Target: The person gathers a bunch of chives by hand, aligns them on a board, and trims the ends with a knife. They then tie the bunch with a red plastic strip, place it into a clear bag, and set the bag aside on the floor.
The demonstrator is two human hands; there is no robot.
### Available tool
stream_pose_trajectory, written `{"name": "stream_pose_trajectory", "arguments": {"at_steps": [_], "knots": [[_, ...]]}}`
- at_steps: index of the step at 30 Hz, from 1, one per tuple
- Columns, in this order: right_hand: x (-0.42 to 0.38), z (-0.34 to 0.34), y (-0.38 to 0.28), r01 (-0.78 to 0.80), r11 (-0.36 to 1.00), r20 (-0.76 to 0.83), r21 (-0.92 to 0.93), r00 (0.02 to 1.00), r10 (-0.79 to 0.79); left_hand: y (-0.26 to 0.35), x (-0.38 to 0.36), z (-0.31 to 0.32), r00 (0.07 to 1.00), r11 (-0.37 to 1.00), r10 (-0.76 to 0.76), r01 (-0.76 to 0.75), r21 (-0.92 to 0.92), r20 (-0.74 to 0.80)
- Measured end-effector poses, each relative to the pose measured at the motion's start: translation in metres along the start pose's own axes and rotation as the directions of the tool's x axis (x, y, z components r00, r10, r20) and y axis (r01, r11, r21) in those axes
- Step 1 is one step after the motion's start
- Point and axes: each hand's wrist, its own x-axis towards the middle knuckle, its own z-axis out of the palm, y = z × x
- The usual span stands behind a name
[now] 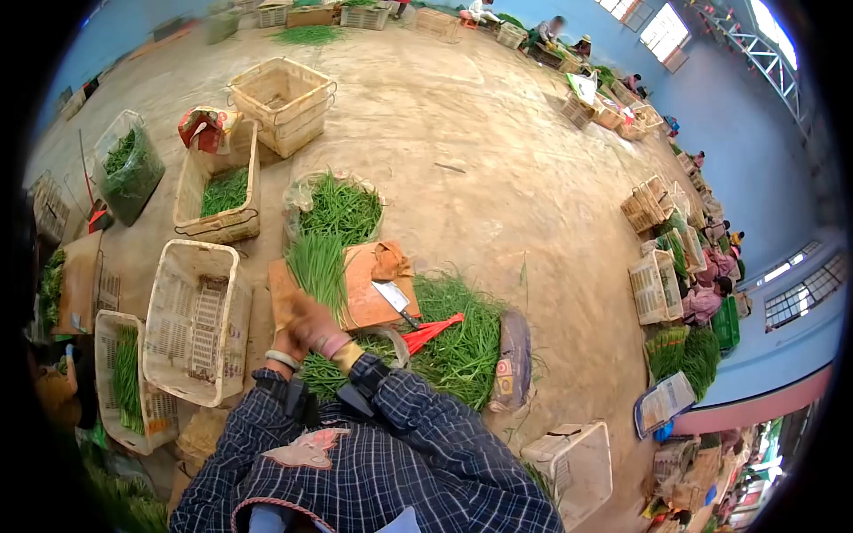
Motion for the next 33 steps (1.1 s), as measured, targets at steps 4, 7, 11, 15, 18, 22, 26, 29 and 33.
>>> {"name": "stream_pose_trajectory", "arguments": {"at_steps": [4, 7, 11, 15, 18, 22, 26, 29, 33], "knots": [[-0.002, -0.001, -0.024, -0.133, 0.967, 0.035, -0.219, 0.989, 0.144, 0.013, -0.003, 0.02, 0.93, 0.758, 0.32, -0.366, 0.54, 0.18], [0.015, -0.015, -0.028, -0.401, 0.895, 0.013, 0.197, 0.914, 0.406, 0.033, -0.024, 0.075, 0.989, 0.975, 0.14, -0.127, 0.184, -0.056], [0.023, -0.028, 0.017, -0.459, 0.767, 0.101, 0.448, 0.878, 0.467, 0.022, -0.004, 0.046, 0.967, 0.854, 0.167, -0.239, 0.463, 0.192], [0.012, -0.014, 0.005, -0.424, 0.701, -0.085, 0.574, 0.82, 0.566, 0.027, -0.02, 0.101, 0.993, 0.977, 0.045, -0.022, 0.213, -0.105], [0.014, -0.008, 0.008, -0.384, 0.757, -0.213, 0.529, 0.804, 0.556, 0.025, -0.02, 0.103, 0.995, 0.985, 0.003, 0.015, 0.173, -0.102], [0.027, -0.026, 0.101, -0.103, 0.607, -0.172, 0.788, 0.909, 0.378, 0.019, -0.037, 0.146, 0.992, 0.976, 0.008, 0.019, 0.217, -0.122], [0.049, -0.048, 0.174, -0.356, 0.911, -0.579, -0.208, 0.796, 0.179, 0.004, 0.019, 0.114, 0.997, 0.794, 0.019, -0.061, 0.605, 0.076], [0.054, -0.058, 0.15, -0.132, 0.985, -0.558, -0.108, 0.828, 0.05, 0.003, 0.023, 0.067, 0.984, 0.712, 0.005, -0.127, 0.69, 0.176], [0.053, -0.045, 0.042, -0.042, 0.953, -0.301, 0.3, 0.944, 0.137, 0.04, -0.059, 0.108, 0.985, 0.993, 0.037, -0.017, -0.114, 0.171]]}}
